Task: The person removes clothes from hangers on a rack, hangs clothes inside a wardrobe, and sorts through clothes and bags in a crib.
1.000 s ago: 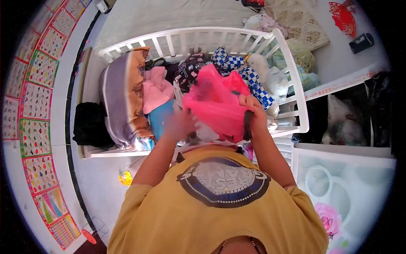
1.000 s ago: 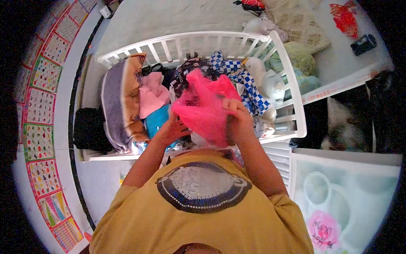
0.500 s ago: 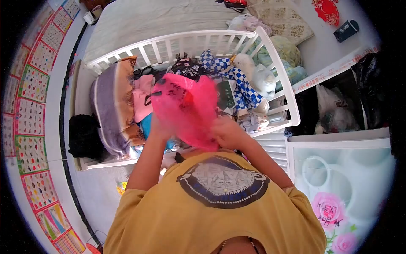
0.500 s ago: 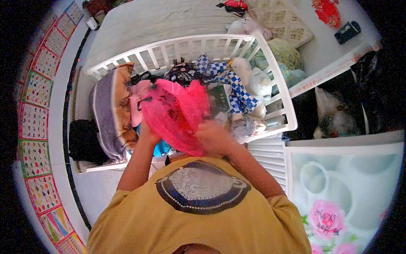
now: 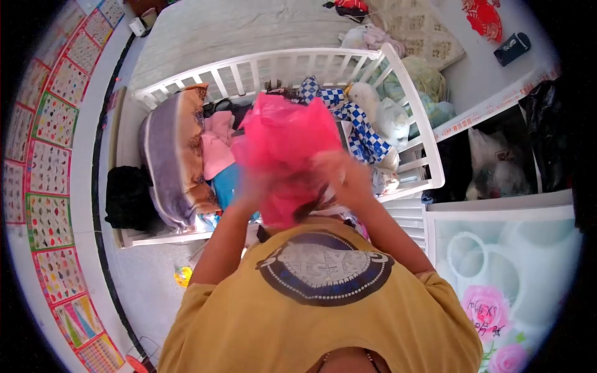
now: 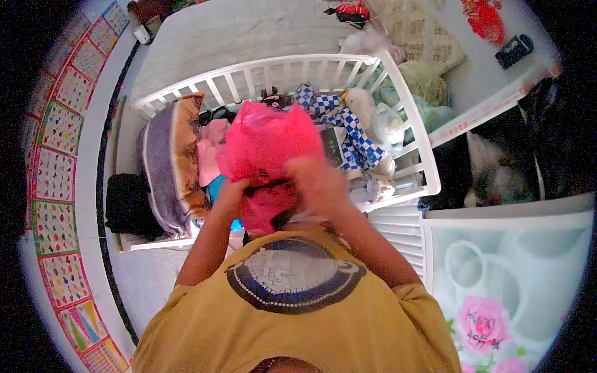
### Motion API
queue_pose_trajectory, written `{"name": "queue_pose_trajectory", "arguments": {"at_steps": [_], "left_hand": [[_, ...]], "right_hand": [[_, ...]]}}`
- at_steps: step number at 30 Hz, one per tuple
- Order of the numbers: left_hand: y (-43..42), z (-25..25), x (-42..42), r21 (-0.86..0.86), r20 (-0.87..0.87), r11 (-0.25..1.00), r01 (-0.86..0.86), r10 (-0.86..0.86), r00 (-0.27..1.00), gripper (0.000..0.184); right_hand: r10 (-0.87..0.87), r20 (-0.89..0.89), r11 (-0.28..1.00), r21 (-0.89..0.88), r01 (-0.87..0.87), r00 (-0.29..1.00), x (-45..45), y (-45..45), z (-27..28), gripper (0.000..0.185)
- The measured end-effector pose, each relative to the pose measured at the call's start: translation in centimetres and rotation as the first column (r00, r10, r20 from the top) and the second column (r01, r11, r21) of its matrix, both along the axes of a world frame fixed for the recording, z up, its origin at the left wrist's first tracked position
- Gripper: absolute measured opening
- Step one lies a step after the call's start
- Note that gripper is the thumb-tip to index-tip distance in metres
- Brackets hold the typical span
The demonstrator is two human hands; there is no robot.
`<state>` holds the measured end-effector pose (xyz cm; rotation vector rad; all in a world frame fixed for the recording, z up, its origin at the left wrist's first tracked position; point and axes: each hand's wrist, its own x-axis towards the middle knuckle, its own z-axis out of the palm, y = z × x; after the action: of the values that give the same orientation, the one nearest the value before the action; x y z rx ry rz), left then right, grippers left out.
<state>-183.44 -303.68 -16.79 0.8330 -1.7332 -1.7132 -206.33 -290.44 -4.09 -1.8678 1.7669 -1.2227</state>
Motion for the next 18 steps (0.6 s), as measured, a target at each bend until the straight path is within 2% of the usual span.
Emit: {"name": "queue_pose_trajectory", "arguments": {"at_steps": [1, 3, 4, 5, 7, 8, 10, 11, 12, 13, 14, 16, 18], "left_hand": [[-0.1, 0.6, 0.6, 0.021, 0.012, 1.0, 0.019, -0.02, 1.0, 0.045], [0.0, 2.3, 1.3, 0.083, 0.023, 0.995, 0.048, -0.05, 0.998, 0.045], [0.0, 3.3, 1.6, 0.113, 0.029, 0.992, 0.061, -0.065, 0.997, 0.046], [0.0, 4.3, 1.6, 0.214, 0.076, 0.976, 0.04, -0.057, 0.995, 0.046], [-0.3, 4.8, 1.4, 0.156, 0.184, 0.987, 0.026, -0.055, 0.981, 0.047], [-0.8, 4.9, 1.8, -0.004, 0.242, 0.999, 0.043, -0.041, 0.97, 0.047], [-1.6, 5.1, 2.8, -0.102, 0.277, 0.992, 0.07, -0.039, 0.96, 0.048], [-2.0, 5.9, 3.3, -0.045, 0.258, 0.996, 0.077, -0.063, 0.964, 0.048], [-2.3, 6.4, 3.6, 0.009, 0.236, 0.996, 0.087, -0.086, 0.968, 0.048], [-2.2, 6.5, 3.4, 0.058, 0.243, 0.998, 0.019, -0.032, 0.969, 0.047], [-2.2, 6.7, 3.5, 0.195, 0.152, 0.978, -0.069, 0.04, 0.988, 0.043], [-1.7, 7.1, 3.7, 0.483, 0.008, 0.856, -0.185, 0.207, 0.978, 0.034], [-1.6, 5.4, 4.1, 0.539, -0.039, 0.812, -0.224, 0.29, 0.956, 0.036]], "right_hand": [[-0.277, 0.048, 0.958, -0.063, 0.279, 0.96, -0.8, -0.5, 0.2, 0.026], [-0.414, 0.128, 0.89, -0.153, 0.43, 0.901, -1.9, -2.8, -0.7, 0.027], [-0.431, 0.129, 0.893, -0.085, 0.443, 0.893, -2.4, -3.2, -1.2, 0.028], [-0.447, 0.127, 0.892, -0.016, 0.452, 0.886, -3.0, -3.6, -1.7, 0.028], [-0.354, 0.059, 0.884, 0.346, 0.314, 0.933, -5.1, -3.0, -2.5, 0.029], [-0.425, 0.282, 0.888, 0.315, 0.336, 0.86, -6.2, -3.2, -3.5, 0.027], [-0.461, 0.675, 0.882, 0.273, 0.385, 0.576, -8.2, -3.5, -6.2, 0.025], [-0.389, 0.732, 0.917, 0.251, 0.31, 0.559, -9.0, -3.2, -7.4, 0.028], [-0.396, 0.768, 0.913, 0.27, 0.306, 0.504, -9.3, -3.1, -9.0, 0.028], [-0.4, 0.798, 0.909, 0.285, 0.303, 0.45, -9.2, -3.2, -9.9, 0.028], [-0.405, 0.824, 0.906, 0.302, 0.299, 0.395, -9.4, -3.2, -10.6, 0.028], [-0.286, 0.847, 0.957, 0.272, 0.096, 0.449, -8.8, -2.2, -11.9, 0.039], [-0.271, 0.881, 0.935, 0.337, -0.11, 0.388, -6.0, -0.7, -12.0, 0.048]]}}
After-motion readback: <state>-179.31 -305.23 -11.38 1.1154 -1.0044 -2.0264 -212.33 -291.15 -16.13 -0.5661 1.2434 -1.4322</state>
